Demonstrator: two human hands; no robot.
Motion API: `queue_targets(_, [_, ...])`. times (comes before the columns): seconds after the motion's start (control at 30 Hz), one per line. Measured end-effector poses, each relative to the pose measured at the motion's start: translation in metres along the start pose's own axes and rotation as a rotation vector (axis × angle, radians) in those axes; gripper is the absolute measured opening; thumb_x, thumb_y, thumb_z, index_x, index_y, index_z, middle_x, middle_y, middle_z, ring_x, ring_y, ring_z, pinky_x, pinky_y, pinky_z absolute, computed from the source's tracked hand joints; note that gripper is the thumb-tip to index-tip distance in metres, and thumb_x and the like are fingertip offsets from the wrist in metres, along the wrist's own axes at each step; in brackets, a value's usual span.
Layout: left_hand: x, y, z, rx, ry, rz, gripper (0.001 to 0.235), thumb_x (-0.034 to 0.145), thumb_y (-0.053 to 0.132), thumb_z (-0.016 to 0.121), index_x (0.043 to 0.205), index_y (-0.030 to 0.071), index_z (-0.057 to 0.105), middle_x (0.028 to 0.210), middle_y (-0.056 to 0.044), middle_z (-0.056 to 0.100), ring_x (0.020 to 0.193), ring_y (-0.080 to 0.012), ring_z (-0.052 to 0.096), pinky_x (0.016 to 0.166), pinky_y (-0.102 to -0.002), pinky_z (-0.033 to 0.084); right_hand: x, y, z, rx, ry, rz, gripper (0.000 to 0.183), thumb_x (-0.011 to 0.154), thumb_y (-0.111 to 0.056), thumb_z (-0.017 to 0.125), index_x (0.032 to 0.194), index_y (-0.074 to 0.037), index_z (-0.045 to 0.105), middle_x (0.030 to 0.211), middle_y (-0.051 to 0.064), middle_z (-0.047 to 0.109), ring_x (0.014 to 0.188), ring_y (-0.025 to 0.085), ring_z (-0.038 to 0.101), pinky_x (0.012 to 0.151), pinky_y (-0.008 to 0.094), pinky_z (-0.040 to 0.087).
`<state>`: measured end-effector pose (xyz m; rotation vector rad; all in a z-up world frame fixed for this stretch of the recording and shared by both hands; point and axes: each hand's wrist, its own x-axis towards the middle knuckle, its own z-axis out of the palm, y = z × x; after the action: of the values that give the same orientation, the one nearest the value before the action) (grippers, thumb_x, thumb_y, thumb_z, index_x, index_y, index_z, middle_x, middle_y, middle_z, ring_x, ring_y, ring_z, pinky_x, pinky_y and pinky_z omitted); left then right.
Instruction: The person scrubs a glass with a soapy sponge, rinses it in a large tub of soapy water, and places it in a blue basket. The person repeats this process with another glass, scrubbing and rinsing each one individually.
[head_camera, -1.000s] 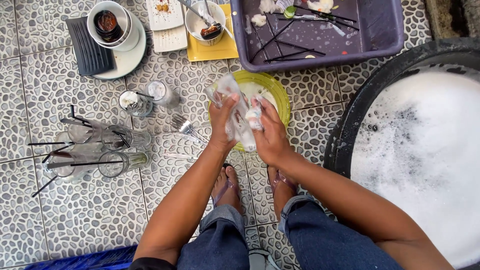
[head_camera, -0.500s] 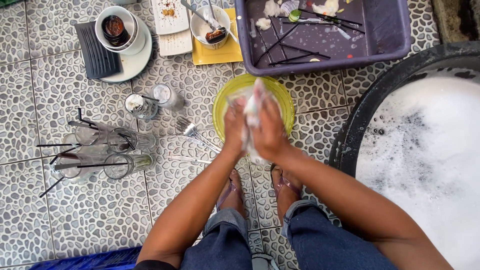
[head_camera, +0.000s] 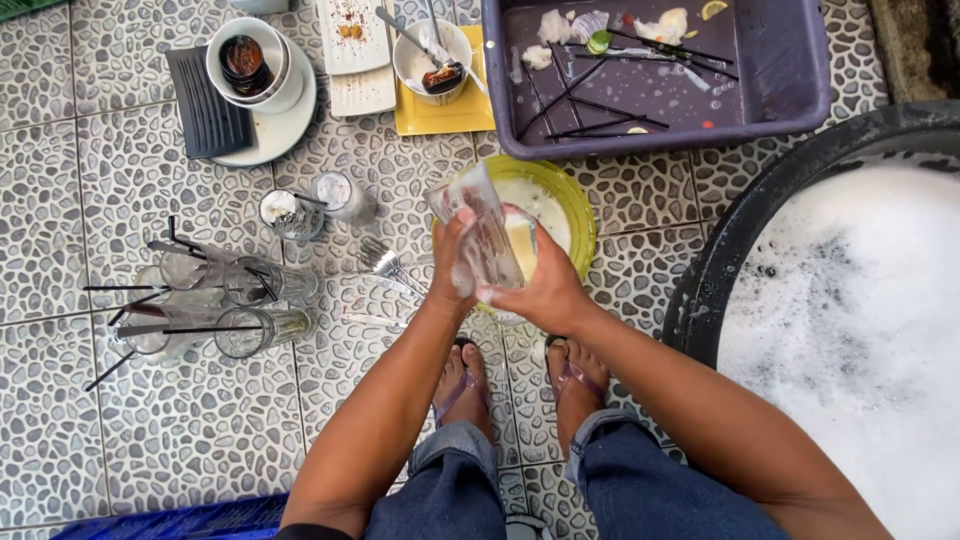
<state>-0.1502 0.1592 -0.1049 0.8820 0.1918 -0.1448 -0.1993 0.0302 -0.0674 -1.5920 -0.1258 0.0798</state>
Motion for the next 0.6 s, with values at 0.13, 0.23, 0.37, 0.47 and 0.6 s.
queue_targets(0.13, [-0.006, 0.006, 0.026, 0.115, 0.039, 0.070, 0.071, 0.093, 0.044, 0.071, 0.152, 0.014, 0.042, 0.139, -0.010, 0.059, 0.127, -0.0246, 0.058, 0.112, -0.049, 0.045, 0.004, -0.017, -0.005, -0.225, 0.074, -0.030, 0.104, 0.063, -0.022, 0.094, 0.152, -0.004, 0.042, 0.140, 0.021, 0.061, 0.136, 0.035, 0.055, 0.121, 0.050, 0.036])
queue_targets(0.23, [-0.020, 0.032, 0.053, 0.205, 0.092, 0.072, 0.076, 0.098, 0.040, 0.066, 0.159, 0.014, 0.028, 0.149, -0.011, 0.048, 0.136, -0.0222, 0.047, 0.120, -0.048, 0.034, -0.003, -0.015, -0.005, -0.575, 0.113, -0.149, 0.085, 0.076, -0.021, 0.085, 0.152, -0.006, 0.048, 0.143, 0.021, 0.060, 0.134, 0.044, 0.053, 0.115, 0.062, 0.035])
queue_targets(0.37, [-0.021, 0.041, 0.053, 0.174, 0.146, 0.033, 0.039, 0.103, 0.045, 0.058, 0.127, 0.015, 0.059, 0.106, 0.000, 0.064, 0.089, -0.0111, 0.064, 0.087, -0.033, 0.056, 0.003, -0.036, 0.003, -0.621, -0.024, -0.305, 0.066, 0.099, -0.018, 0.054, 0.161, -0.013, 0.034, 0.158, 0.028, 0.038, 0.145, 0.047, 0.038, 0.125, 0.058, 0.022])
queue_targets(0.47, [-0.033, 0.028, 0.054, 0.235, 0.094, -0.017, 0.039, 0.102, 0.050, 0.057, 0.120, 0.016, 0.062, 0.097, 0.003, 0.063, 0.081, -0.0091, 0.063, 0.076, -0.029, 0.058, 0.024, -0.043, 0.002, -0.580, 0.086, -0.384, 0.054, 0.107, -0.018, 0.044, 0.159, -0.008, 0.034, 0.160, 0.034, 0.028, 0.148, 0.052, 0.033, 0.126, 0.059, 0.022])
queue_targets(0.6, [-0.025, 0.026, 0.046, 0.321, 0.044, -0.013, 0.058, 0.101, 0.063, 0.048, 0.123, 0.010, 0.060, 0.108, -0.007, 0.062, 0.095, -0.0195, 0.059, 0.091, -0.043, 0.053, 0.033, -0.036, 0.003, -0.439, 0.230, -0.373, 0.050, 0.109, -0.013, 0.035, 0.153, 0.010, 0.036, 0.153, 0.040, 0.031, 0.143, 0.057, 0.037, 0.124, 0.064, 0.024])
